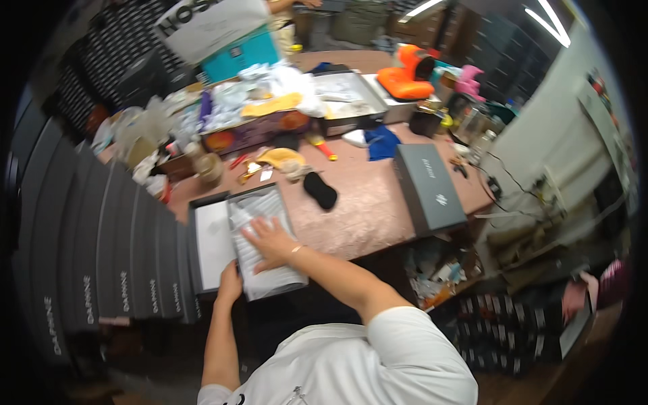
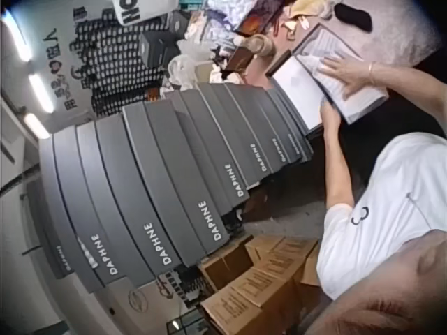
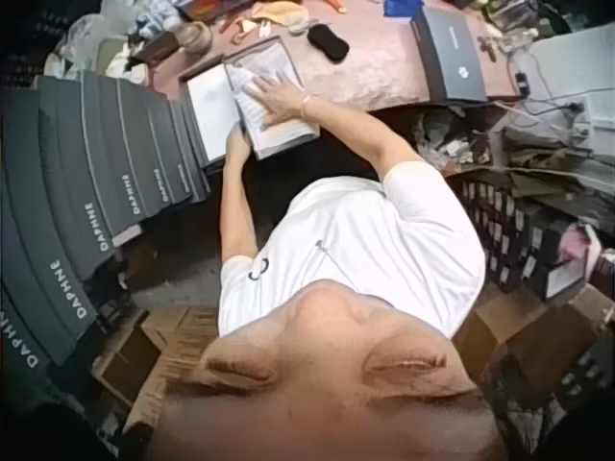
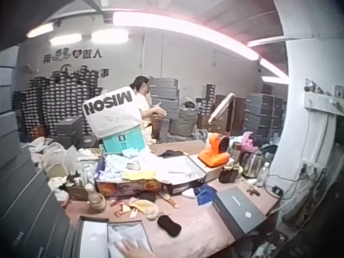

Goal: Inspecting high-heeled shoes and packing them into boxes with protective paper.

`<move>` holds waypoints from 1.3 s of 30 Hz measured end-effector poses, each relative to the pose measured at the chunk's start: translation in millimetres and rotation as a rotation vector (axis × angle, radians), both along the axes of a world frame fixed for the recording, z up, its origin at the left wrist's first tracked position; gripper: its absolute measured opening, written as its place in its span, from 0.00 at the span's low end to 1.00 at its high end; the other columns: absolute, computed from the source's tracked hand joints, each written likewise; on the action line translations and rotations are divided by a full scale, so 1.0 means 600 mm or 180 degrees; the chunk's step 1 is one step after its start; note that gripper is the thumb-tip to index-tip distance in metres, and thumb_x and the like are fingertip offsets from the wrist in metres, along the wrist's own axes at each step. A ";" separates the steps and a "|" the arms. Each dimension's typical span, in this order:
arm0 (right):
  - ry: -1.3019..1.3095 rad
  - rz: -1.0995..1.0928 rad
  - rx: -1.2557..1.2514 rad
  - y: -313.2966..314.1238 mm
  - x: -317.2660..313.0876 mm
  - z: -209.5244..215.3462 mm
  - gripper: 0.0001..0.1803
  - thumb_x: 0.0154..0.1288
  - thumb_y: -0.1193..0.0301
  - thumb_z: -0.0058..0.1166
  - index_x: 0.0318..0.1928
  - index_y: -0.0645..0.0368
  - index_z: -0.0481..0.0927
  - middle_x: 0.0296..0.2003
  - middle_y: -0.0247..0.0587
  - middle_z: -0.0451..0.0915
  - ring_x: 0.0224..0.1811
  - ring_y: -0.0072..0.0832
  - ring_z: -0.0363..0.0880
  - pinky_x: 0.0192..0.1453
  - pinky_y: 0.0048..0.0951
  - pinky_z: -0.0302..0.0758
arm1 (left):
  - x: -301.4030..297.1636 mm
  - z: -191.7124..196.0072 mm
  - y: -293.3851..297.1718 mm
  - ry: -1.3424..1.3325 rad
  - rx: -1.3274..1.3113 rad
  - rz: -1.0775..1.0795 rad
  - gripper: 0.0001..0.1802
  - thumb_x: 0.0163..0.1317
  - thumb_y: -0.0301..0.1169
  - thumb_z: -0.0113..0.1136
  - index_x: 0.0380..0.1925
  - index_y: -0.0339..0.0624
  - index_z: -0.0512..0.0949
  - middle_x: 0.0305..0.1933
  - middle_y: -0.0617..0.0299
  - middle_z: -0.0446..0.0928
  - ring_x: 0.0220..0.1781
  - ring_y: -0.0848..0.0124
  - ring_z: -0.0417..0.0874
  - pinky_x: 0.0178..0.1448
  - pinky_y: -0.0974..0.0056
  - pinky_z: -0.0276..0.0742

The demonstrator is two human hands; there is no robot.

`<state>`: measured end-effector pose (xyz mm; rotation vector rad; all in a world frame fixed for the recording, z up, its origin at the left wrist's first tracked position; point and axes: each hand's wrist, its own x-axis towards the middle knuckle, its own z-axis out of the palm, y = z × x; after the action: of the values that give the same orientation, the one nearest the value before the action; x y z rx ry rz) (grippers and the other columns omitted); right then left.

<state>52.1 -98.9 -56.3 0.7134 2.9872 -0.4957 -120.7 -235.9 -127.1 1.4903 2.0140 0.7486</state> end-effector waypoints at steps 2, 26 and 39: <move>-0.0263 -0.0277 -0.0136 0.006 -0.030 0.007 0.68 0.37 0.41 0.69 0.74 0.56 0.45 0.70 0.64 0.50 0.75 0.53 0.46 0.72 0.63 0.43 | -0.012 0.017 -0.021 0.0200 0.0116 0.0220 0.22 0.59 0.27 0.52 0.53 0.27 0.71 0.50 0.33 0.75 0.53 0.40 0.75 0.59 0.47 0.69; 0.1601 -0.2076 -0.2023 0.014 0.076 -0.046 0.30 0.66 0.52 0.51 0.49 0.73 0.77 0.41 0.68 0.79 0.45 0.55 0.80 0.49 0.44 0.75 | 0.034 0.107 0.053 -0.1752 0.0673 0.0932 0.24 0.68 0.33 0.52 0.58 0.27 0.68 0.54 0.49 0.76 0.57 0.60 0.76 0.61 0.62 0.70; 0.2032 -0.2293 -0.2902 -0.018 0.122 -0.080 0.42 0.64 0.46 0.53 0.64 0.71 0.64 0.60 0.64 0.67 0.65 0.45 0.66 0.68 0.36 0.61 | 0.055 0.080 0.060 -0.3689 -0.0187 0.1432 0.23 0.67 0.43 0.55 0.51 0.34 0.74 0.49 0.54 0.77 0.47 0.65 0.80 0.51 0.64 0.77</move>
<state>125.5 -109.8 -104.3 1.6584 2.2844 -2.2390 -87.8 -199.7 -79.0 0.3125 1.3754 1.3078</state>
